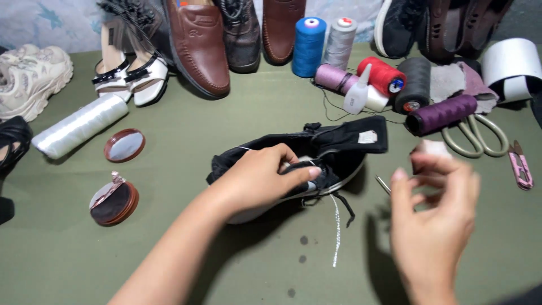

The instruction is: Hand-stitching the sole of a black sneaker using a repair awl and white thread at a workbench.

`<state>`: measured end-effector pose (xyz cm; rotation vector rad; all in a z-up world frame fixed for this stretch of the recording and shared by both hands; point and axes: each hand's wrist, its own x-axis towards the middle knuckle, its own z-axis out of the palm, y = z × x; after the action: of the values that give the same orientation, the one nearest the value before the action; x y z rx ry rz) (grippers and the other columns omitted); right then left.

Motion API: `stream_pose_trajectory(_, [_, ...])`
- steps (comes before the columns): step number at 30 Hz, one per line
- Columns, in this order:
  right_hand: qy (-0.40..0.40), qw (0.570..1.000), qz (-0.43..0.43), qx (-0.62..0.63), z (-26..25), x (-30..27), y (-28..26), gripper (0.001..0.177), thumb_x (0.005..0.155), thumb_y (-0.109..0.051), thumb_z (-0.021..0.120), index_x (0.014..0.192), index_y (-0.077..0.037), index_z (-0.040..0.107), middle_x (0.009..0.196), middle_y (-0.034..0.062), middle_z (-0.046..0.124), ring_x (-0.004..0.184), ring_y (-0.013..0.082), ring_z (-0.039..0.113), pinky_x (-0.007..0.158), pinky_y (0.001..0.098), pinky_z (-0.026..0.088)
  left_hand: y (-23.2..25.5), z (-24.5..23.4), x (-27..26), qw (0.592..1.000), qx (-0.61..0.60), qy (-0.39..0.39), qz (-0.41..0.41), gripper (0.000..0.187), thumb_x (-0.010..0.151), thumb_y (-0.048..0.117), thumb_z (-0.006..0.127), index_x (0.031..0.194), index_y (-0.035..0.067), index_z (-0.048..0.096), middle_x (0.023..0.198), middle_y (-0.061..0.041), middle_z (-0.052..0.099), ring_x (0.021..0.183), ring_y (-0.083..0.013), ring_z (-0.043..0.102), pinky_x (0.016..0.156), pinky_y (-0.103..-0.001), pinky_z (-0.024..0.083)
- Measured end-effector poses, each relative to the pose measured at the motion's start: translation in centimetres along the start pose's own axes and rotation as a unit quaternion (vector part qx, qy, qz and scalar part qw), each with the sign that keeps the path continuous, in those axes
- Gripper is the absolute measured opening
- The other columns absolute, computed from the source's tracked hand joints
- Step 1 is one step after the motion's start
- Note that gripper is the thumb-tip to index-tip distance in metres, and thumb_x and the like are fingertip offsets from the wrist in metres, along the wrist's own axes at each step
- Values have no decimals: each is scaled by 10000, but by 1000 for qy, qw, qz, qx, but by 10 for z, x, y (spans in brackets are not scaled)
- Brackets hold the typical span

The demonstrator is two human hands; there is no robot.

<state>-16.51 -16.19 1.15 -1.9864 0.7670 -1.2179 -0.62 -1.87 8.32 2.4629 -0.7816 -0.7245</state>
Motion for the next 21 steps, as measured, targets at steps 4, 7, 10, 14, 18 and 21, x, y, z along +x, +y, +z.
stream_pose_trajectory(4, [-119, 929, 320, 140, 5, -25, 14, 327, 938, -45, 656, 1254, -110, 598, 668, 205, 714, 643, 221, 686, 676, 303, 482, 15, -6, 2, 998, -37, 1, -58, 442, 904, 608, 579, 986, 219, 772, 865, 51, 679, 818, -114, 586, 756, -267, 423])
stream_pose_trajectory(7, [-187, 904, 354, 147, 13, -28, 2, 425, 876, -50, 676, 1291, -120, 620, 1283, 80, 759, 698, 215, 766, 763, 254, 515, 6, 3, 8, 992, -45, 116, 4, 387, 942, 527, 647, 853, 175, 782, 722, 29, 671, 765, -148, 606, 746, -287, 438])
stream_pose_trajectory(10, [-245, 897, 328, 168, 30, -40, 9, 504, 855, -109, 701, 1346, -133, 587, 1440, 39, 684, 664, 170, 789, 506, 243, 465, -15, 16, 15, 950, -22, 251, 185, 226, 936, 331, 724, 822, 145, 784, 798, -28, 712, 761, -224, 681, 767, -349, 489])
stream_pose_trajectory(14, [-252, 889, 338, 177, 46, -52, 6, 562, 852, -72, 696, 1394, -118, 556, 1414, 37, 659, 690, 205, 806, 513, 284, 523, -21, 11, 10, 926, -19, 290, 239, 66, 895, 185, 748, 868, 165, 805, 807, -3, 723, 733, -190, 683, 712, -343, 511])
stream_pose_trajectory(18, [-225, 882, 354, 216, 55, -60, 12, 652, 824, -47, 709, 1426, -134, 472, 1416, 162, 613, 670, 247, 802, 494, 299, 545, -22, 8, 4, 945, -84, 242, 201, 88, 855, 137, 754, 902, 205, 783, 792, 58, 743, 689, -109, 643, 711, -283, 502])
stream_pose_trajectory(21, [-208, 864, 389, 241, 54, -58, 6, 673, 836, -44, 690, 1452, -139, 436, 1404, 166, 604, 699, 278, 796, 512, 312, 551, -25, 11, 3, 941, -96, 253, 205, 105, 878, 137, 737, 946, 212, 766, 776, 65, 706, 694, -109, 640, 734, -281, 509])
